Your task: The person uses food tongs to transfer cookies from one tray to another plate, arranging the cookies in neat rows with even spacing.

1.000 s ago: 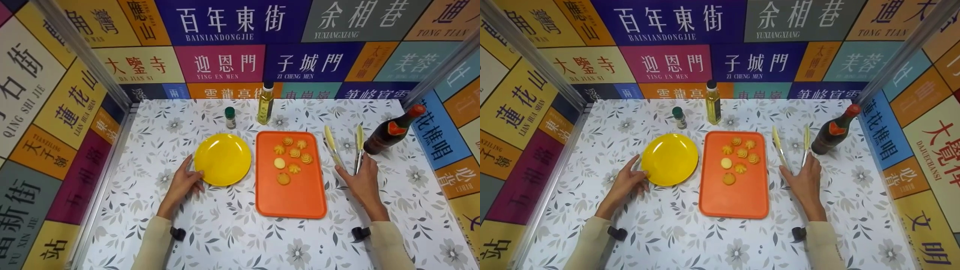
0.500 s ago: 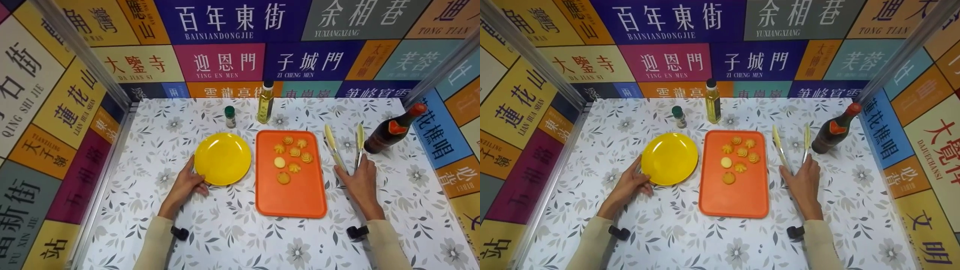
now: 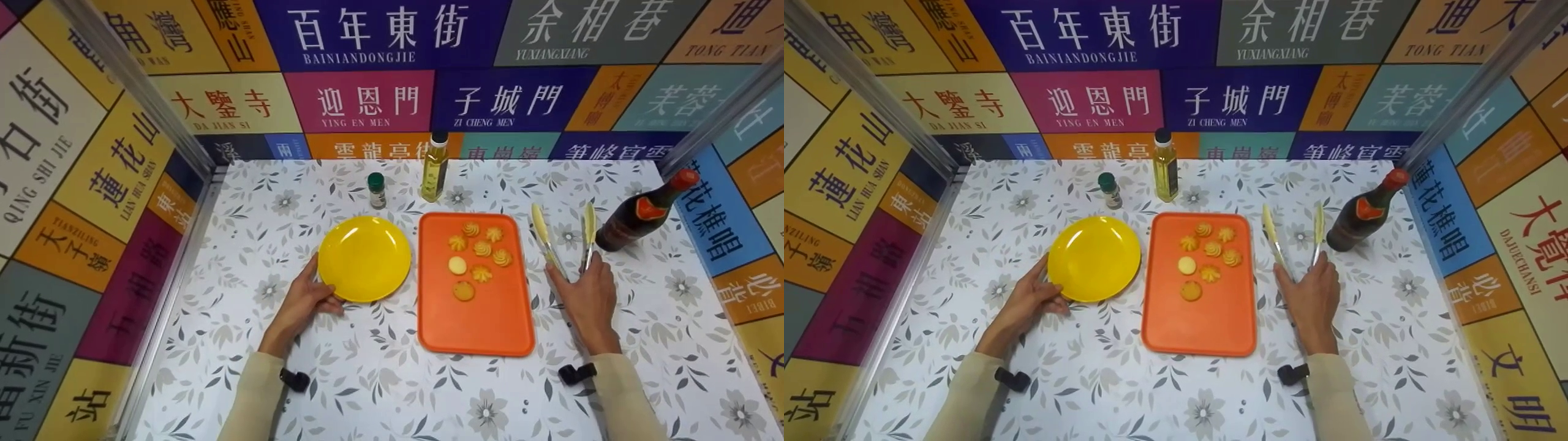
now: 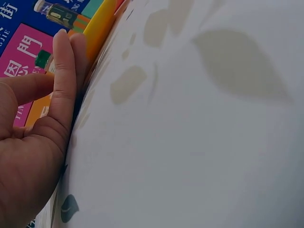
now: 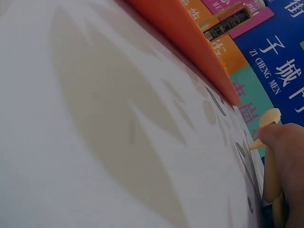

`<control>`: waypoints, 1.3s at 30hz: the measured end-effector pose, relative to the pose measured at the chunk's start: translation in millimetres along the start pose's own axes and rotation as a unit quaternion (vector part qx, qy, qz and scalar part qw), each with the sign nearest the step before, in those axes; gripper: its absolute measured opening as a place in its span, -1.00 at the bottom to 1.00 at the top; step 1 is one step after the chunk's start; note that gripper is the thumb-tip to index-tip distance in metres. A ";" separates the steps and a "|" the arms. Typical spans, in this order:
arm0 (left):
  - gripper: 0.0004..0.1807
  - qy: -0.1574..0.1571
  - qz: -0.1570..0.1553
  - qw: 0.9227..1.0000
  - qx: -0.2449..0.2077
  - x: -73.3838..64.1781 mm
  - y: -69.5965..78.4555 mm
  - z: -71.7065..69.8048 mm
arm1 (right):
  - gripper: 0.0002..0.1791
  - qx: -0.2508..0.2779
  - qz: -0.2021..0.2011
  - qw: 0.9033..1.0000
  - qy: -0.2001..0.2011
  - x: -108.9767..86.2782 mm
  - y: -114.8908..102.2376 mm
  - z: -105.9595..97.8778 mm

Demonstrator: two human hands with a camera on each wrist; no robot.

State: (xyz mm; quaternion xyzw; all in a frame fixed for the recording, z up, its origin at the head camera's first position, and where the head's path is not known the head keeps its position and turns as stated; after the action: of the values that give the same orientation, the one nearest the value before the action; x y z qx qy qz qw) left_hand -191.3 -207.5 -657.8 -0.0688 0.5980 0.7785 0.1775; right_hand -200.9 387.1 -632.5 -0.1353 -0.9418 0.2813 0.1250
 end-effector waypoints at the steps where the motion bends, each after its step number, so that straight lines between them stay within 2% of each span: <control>1: -0.03 0.004 0.000 1.000 -0.001 -0.1 0.3 0.3 | 0.09 -0.001 0.005 1.000 -0.003 0.6 -0.2 0.1; 9: -0.06 0.009 0.022 1.000 -0.009 2.2 3.4 4.2 | 0.05 -0.004 0.044 0.999 -0.007 -0.6 -3.5 -3.5; 18: -0.09 0.019 0.053 0.998 0.033 5.6 2.6 12.1 | -0.20 0.013 0.033 0.999 -0.001 -4.2 -8.5 -18.8; 23: -0.09 0.023 0.059 0.997 0.040 6.6 1.3 12.3 | -0.18 0.029 0.004 0.999 -0.014 -3.2 -14.9 -26.9; 30: -0.07 0.032 0.053 0.995 0.080 5.3 3.6 6.0 | -0.13 0.037 -0.050 0.998 -0.028 -3.3 -29.8 -39.2; 35: -0.10 0.037 0.049 0.994 0.093 3.8 3.2 0.0 | -0.14 0.020 -0.100 0.994 -0.032 0.5 -38.2 -45.4; 39: -0.11 0.030 0.050 0.994 0.091 2.8 2.8 -1.6 | -0.17 0.005 -0.125 0.991 -0.044 3.0 -42.7 -49.4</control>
State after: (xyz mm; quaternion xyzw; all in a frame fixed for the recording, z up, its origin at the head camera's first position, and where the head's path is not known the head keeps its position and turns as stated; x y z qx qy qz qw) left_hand -195.1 -209.1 -656.6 -0.0453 0.6739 0.7266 0.1260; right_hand -196.1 378.2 -567.9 -0.0038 -0.9545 0.2738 0.1180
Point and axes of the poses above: each hand's wrist, its own x-axis towards the middle knuckle, its own z-axis out of the palm, y = z × x, the point moved 6 cm from there along x, towards the middle knuckle, and after that the axes turned 2 degrees about -z, right-handed, at the moved point
